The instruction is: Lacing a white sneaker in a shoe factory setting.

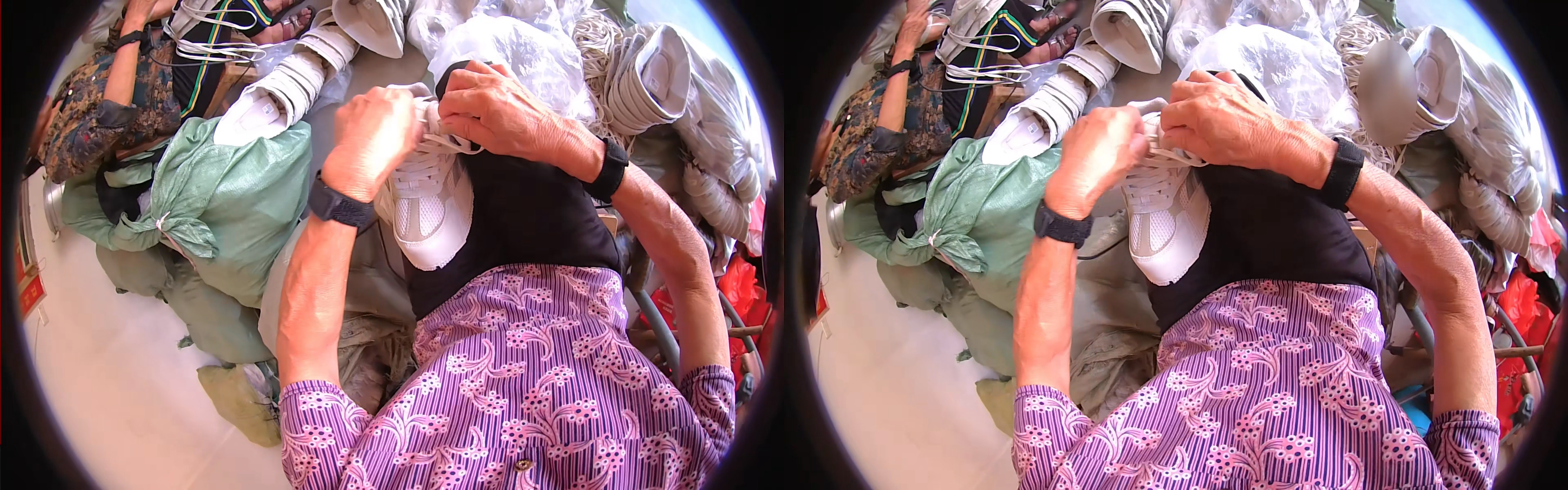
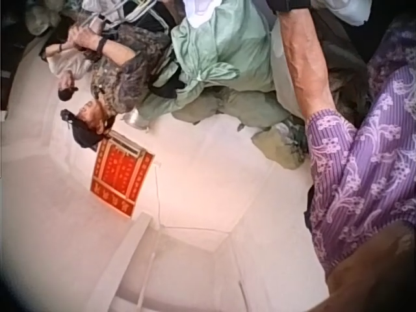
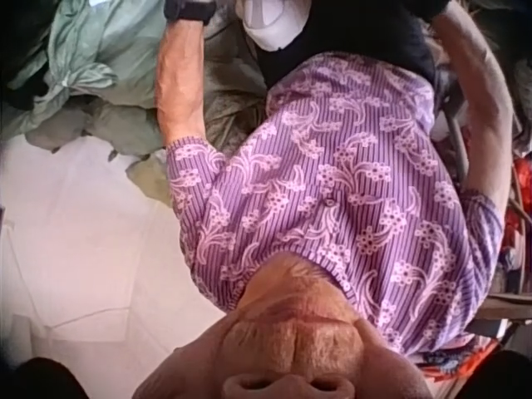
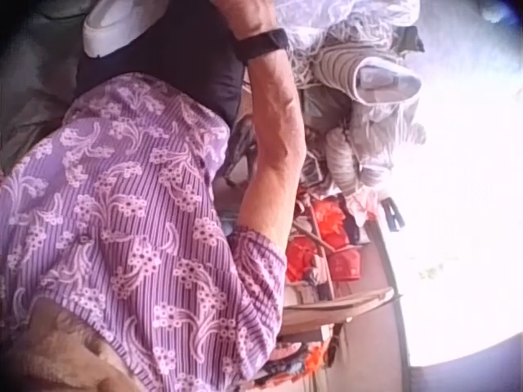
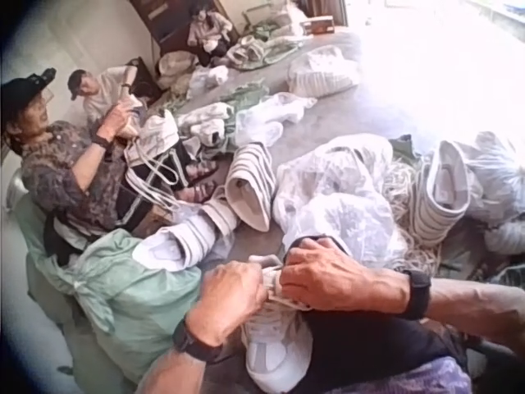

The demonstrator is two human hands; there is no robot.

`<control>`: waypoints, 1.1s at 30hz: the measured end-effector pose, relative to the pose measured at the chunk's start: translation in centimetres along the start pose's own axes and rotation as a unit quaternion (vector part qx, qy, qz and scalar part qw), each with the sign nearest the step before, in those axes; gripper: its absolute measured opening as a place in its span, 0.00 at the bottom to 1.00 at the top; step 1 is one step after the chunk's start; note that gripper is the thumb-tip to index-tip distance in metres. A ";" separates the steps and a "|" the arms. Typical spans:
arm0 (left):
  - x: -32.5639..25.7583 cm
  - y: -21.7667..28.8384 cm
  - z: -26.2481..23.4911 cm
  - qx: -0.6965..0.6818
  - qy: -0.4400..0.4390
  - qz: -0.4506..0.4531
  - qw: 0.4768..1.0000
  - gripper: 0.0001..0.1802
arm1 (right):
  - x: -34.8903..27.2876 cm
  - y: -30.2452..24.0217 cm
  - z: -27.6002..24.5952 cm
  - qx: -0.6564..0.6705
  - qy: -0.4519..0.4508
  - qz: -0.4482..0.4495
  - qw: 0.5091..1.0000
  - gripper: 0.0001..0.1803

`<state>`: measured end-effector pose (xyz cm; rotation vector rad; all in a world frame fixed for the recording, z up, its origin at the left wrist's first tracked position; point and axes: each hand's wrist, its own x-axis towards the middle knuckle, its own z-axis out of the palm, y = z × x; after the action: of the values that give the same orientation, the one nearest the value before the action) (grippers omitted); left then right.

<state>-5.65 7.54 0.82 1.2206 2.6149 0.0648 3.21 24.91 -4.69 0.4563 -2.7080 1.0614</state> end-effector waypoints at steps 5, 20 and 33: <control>-0.9 -3.0 -2.6 0.038 0.053 -0.062 0.996 0.09 | -0.2 -1.4 -0.2 0.010 -0.028 -0.038 0.999 0.07; -1.9 -5.0 -0.3 -0.039 0.205 -0.161 0.965 0.09 | -0.8 -0.5 -0.5 0.038 -0.015 0.009 0.999 0.07; -5.7 -2.6 1.9 -0.469 -0.010 -0.265 0.842 0.21 | -0.6 -0.7 -0.8 -0.033 -0.067 0.015 0.997 0.06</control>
<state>-3.62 1.39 -0.17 0.1463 2.2519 1.0586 4.10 25.08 -3.87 0.4925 -2.8666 0.9775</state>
